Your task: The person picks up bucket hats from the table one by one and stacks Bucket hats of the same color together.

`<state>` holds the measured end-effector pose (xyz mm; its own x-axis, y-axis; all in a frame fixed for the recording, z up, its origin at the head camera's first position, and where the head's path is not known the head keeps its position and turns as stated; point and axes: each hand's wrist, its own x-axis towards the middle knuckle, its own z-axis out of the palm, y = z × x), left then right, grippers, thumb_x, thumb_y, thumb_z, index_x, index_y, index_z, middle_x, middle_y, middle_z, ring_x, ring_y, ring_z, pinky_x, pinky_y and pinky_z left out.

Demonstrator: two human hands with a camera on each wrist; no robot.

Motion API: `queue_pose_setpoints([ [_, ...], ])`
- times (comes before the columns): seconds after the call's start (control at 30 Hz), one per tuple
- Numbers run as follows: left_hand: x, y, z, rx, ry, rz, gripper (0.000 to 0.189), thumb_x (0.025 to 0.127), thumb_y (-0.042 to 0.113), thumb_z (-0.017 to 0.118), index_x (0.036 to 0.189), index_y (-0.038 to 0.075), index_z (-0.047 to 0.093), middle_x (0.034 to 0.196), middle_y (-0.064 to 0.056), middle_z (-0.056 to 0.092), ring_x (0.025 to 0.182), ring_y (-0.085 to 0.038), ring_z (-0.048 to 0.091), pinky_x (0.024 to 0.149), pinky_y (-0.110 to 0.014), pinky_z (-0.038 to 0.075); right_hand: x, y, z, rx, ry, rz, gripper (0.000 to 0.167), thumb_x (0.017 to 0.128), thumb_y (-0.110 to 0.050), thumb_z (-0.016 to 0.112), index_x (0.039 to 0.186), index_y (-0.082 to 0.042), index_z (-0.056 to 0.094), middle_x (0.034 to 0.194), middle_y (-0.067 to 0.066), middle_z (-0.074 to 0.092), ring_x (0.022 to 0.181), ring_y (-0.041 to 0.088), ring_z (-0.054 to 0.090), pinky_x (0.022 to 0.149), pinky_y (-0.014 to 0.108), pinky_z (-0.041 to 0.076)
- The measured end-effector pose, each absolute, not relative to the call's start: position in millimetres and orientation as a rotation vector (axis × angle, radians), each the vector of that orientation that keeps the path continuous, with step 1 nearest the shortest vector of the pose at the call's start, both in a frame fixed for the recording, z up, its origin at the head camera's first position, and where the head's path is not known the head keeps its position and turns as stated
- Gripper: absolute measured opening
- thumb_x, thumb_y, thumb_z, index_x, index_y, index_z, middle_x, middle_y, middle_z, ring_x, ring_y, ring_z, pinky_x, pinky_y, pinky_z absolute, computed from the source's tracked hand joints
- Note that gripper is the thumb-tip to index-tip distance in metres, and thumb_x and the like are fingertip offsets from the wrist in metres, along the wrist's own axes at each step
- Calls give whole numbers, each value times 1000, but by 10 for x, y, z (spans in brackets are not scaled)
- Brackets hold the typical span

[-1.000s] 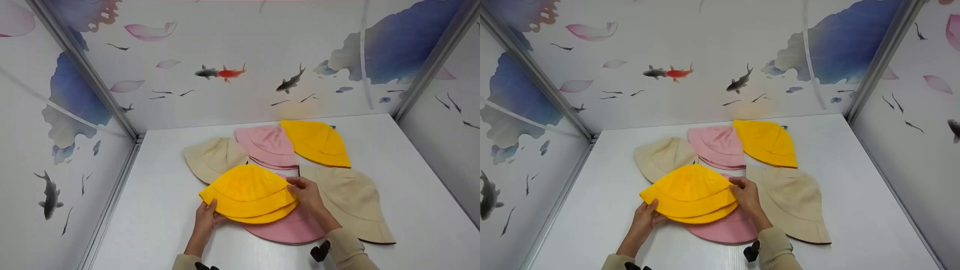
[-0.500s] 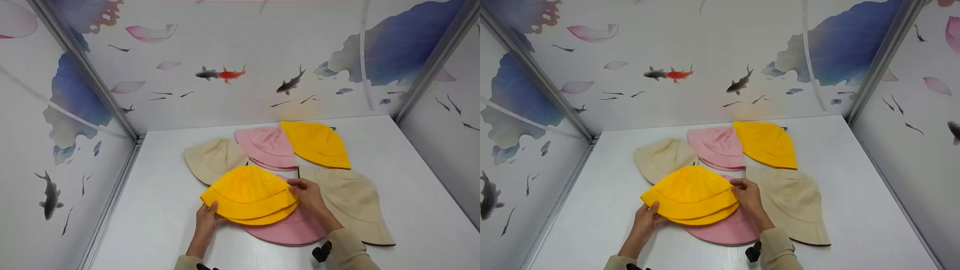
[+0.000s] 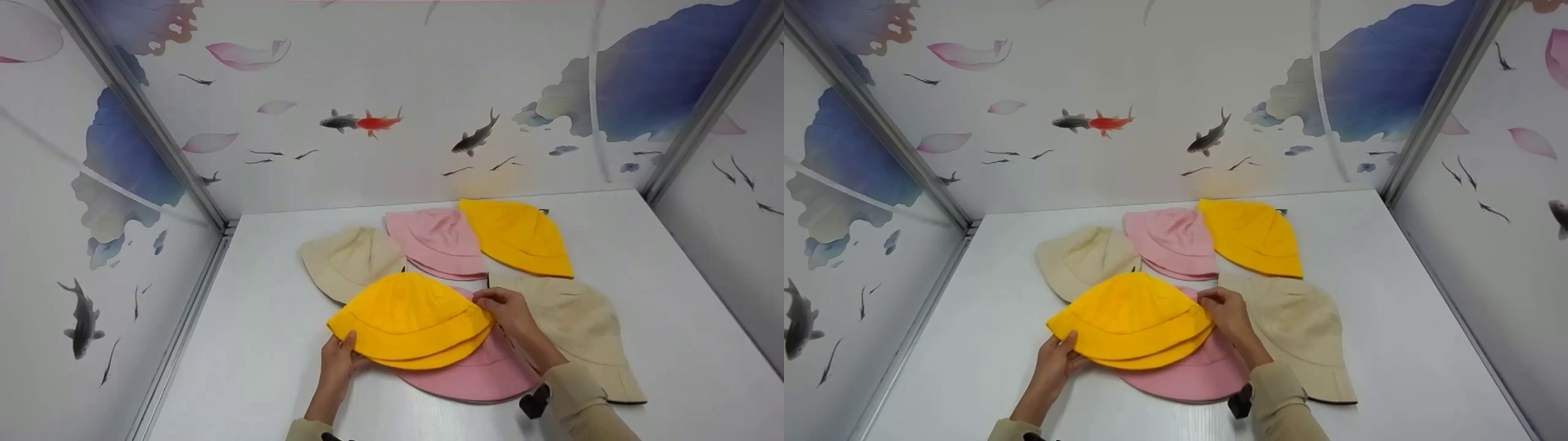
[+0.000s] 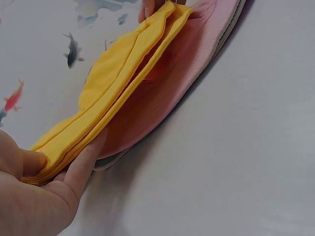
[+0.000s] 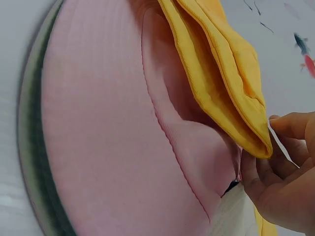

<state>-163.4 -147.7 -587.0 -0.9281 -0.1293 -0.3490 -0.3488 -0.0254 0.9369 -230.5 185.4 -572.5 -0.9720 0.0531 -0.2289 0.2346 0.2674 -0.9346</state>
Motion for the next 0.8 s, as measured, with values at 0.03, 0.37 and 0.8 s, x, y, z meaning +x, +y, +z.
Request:
queue_pose_setpoints([
  [0.03, -1632, -1478, -5876, -512, 2080, 2077, 55, 109, 31, 41, 154, 2, 31, 145, -22, 54, 100, -15, 68, 86, -33, 60, -2324, 1877, -5724, 270, 2348, -1829, 24, 100, -7, 58, 121, 0, 68, 115, 14, 69, 103, 19, 66, 90, 24, 57],
  [0.37, -1633, -1487, -5901, -499, 2101, 2049, 55, 109, 31, 42, 154, 2, 33, 147, -23, 52, 103, -17, 67, 89, -33, 59, -2556, 2278, -5689, 201, 2569, -1571, 38, 102, -24, 58, 136, -6, 58, 132, 18, 60, 105, 27, 58, 85, 27, 57],
  [0.8, -1652, -1467, -5881, -520, 2128, 2023, 56, 108, 31, 43, 153, -1, 33, 145, -22, 53, 104, -17, 68, 89, -33, 59, -2835, 2669, -5444, 105, 2770, -1387, 48, 101, -27, 60, 139, 3, 53, 138, 26, 55, 123, 39, 53, 103, 48, 51],
])
